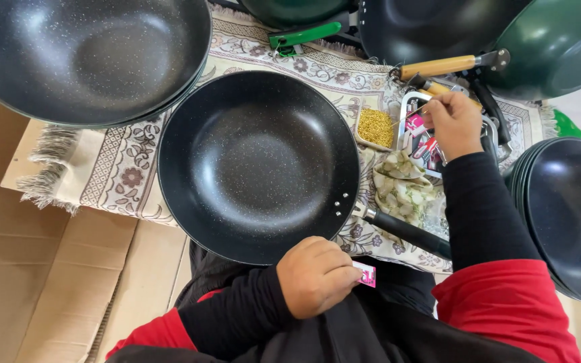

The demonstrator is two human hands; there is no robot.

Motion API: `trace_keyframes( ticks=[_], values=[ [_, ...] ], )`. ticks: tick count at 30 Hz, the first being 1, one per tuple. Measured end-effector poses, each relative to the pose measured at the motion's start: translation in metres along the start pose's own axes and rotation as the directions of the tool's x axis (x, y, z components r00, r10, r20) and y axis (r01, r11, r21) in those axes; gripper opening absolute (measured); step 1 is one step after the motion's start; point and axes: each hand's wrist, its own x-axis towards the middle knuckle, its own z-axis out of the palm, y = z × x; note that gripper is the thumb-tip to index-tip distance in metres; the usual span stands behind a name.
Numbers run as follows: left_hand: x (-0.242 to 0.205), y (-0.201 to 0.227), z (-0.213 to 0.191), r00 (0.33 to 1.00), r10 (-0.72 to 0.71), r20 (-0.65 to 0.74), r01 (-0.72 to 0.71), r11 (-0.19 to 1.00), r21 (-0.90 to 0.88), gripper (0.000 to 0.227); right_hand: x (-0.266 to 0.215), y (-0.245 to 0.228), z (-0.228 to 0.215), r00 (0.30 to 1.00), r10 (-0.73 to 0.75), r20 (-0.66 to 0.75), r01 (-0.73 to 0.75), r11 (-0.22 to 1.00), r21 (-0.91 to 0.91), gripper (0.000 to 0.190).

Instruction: Assembling a frying pan by attaching the handle with screws and a screwdriver on a table.

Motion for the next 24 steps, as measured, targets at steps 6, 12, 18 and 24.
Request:
trace_keyframes(
  ticks=[6,12,18,24],
  values=[
    [-0.001,-0.005,-0.002,1.000,-0.011,0.015,0.011,1.000,-0.022,0.010,0.016,-0.007,0.002,0.993,-0.011,-0.116,0.032,0.983,0.180,0.010],
    [-0.003,-0.013,0.000,0.999,-0.031,0.028,0.032,0.999,-0.022,0.011,0.016,-0.032,0.007,0.983,-0.111,-0.149,0.129,0.985,0.113,0.013],
    [-0.005,-0.021,0.004,0.999,-0.041,0.018,0.042,0.998,-0.052,0.008,0.039,0.037,0.026,0.843,-0.329,0.425,0.524,0.677,-0.516,0.019],
    [-0.005,-0.025,0.005,0.998,-0.051,0.022,0.052,0.997,-0.060,0.010,0.028,0.075,0.059,0.810,-0.089,0.579,0.584,0.201,-0.786,0.026]
  ],
)
